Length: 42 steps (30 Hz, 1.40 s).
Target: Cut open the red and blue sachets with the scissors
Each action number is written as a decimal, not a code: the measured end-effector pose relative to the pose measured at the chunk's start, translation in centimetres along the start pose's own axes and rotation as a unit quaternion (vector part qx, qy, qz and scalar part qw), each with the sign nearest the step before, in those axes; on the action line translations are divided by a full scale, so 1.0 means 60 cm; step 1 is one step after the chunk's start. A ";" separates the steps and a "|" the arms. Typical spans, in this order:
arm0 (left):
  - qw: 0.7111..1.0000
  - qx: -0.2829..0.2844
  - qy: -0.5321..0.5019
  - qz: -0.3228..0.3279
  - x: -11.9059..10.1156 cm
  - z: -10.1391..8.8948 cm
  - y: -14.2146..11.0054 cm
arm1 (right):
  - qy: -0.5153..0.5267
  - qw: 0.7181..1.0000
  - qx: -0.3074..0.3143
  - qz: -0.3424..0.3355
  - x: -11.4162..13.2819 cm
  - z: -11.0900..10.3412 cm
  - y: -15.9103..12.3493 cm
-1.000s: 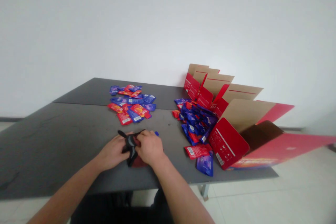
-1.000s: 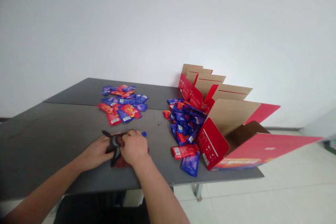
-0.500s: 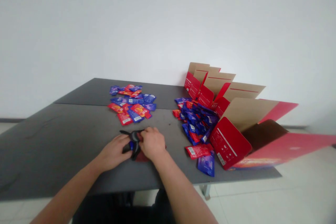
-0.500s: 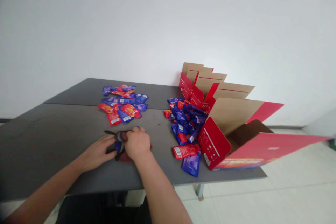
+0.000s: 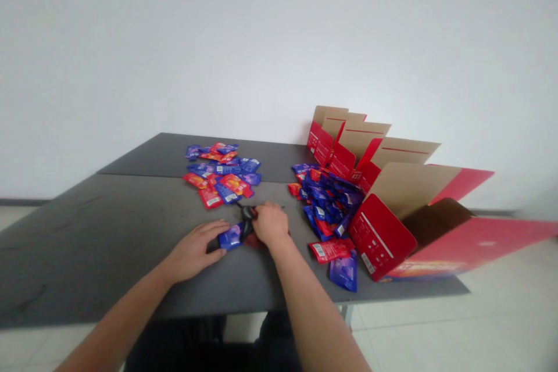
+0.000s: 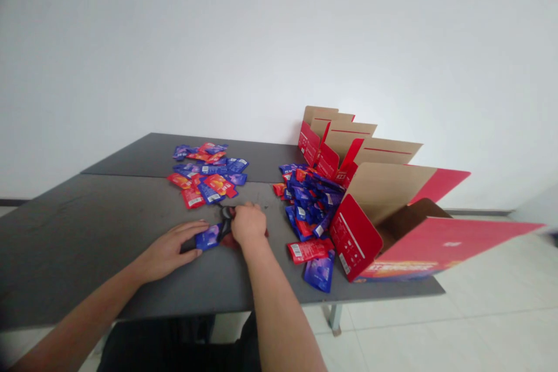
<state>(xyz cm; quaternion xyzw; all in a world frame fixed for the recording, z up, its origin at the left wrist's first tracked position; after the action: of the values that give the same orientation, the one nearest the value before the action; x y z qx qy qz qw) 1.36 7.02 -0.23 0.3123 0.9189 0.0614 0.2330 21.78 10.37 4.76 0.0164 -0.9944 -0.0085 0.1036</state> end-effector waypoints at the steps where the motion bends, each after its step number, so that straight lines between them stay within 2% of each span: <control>1: 1.000 0.007 0.003 -0.005 0.000 0.001 -0.001 | -0.002 1.000 -0.004 0.020 -0.012 -0.010 0.010; 3: 1.000 0.011 0.006 -0.009 0.001 0.001 -0.001 | -0.001 1.000 -0.017 0.025 -0.014 -0.024 0.015; 4: 1.000 0.010 0.005 -0.005 0.001 0.000 -0.001 | 0.006 1.000 -0.026 0.007 -0.003 -0.025 0.008; 7: 1.000 0.006 -0.007 0.017 -0.002 0.001 0.001 | 0.030 0.993 -0.044 -0.101 0.053 -0.007 -0.033; 9: 1.000 0.006 -0.015 0.025 -0.003 0.000 0.002 | 0.036 0.989 -0.037 -0.140 0.072 0.012 -0.051; 12: 1.000 0.005 -0.013 0.018 -0.005 -0.002 0.002 | 0.026 0.997 -0.012 -0.071 0.039 0.022 -0.033; 15: 1.000 0.012 -0.002 0.000 -0.006 -0.004 0.000 | 0.015 1.000 -0.014 0.012 -0.012 0.002 0.003; 17: 1.000 0.006 0.001 -0.004 -0.006 -0.006 0.000 | 0.014 0.999 -0.022 0.028 -0.020 -0.010 0.010; 19: 1.000 0.000 -0.001 0.004 -0.007 -0.007 0.001 | 0.022 0.999 -0.031 -0.004 0.002 -0.010 -0.004; 22: 1.000 0.010 -0.005 0.014 -0.008 -0.004 0.004 | 0.040 0.990 -0.036 -0.130 0.052 0.007 -0.036; 23: 1.000 0.014 -0.005 0.014 -0.008 -0.004 0.004 | 0.040 0.988 -0.032 -0.148 0.058 0.013 -0.040; 24: 1.000 0.015 -0.005 0.013 -0.008 -0.004 0.004 | 0.036 0.989 -0.025 -0.139 0.053 0.017 -0.037; 26: 1.000 0.011 -0.002 0.009 -0.007 -0.004 0.003 | 0.022 0.997 -0.014 -0.067 0.022 0.014 -0.015; 29: 1.000 0.013 0.000 -0.001 -0.004 -0.004 0.000 | 0.010 1.000 -0.021 0.010 -0.019 -0.007 0.015; 32: 1.000 0.008 0.003 0.001 -0.001 -0.002 -0.001 | 0.017 0.999 -0.037 -0.015 0.001 -0.013 0.001; 35: 1.000 0.008 -0.002 0.019 -0.002 -0.001 0.001 | 0.038 0.993 -0.044 -0.100 0.051 0.009 -0.038; 36: 1.000 0.008 -0.005 0.022 -0.003 -0.001 0.002 | 0.044 0.992 -0.043 -0.110 0.059 0.017 -0.045; 39: 1.000 0.007 -0.009 0.015 -0.006 -0.003 0.002 | 0.041 0.998 -0.027 -0.042 0.032 0.024 -0.032; 42: 1.000 0.008 -0.005 -0.001 -0.005 -0.005 0.000 | 0.029 0.999 -0.022 0.031 -0.012 0.001 0.004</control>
<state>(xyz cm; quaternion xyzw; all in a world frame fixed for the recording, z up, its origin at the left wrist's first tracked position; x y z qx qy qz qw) 1.47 6.85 0.14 0.3137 0.9184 0.0527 0.2353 22.44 10.64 4.57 -0.0169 -0.9906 -0.0264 0.1330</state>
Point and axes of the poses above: each hand's wrist, its own y-axis towards the middle knuckle, its own z-axis out of the palm, x = y × z, the point moved 5 cm from there along y, towards the middle knuckle, and after that the axes turned 8 degrees about z, right-handed, at the moved point
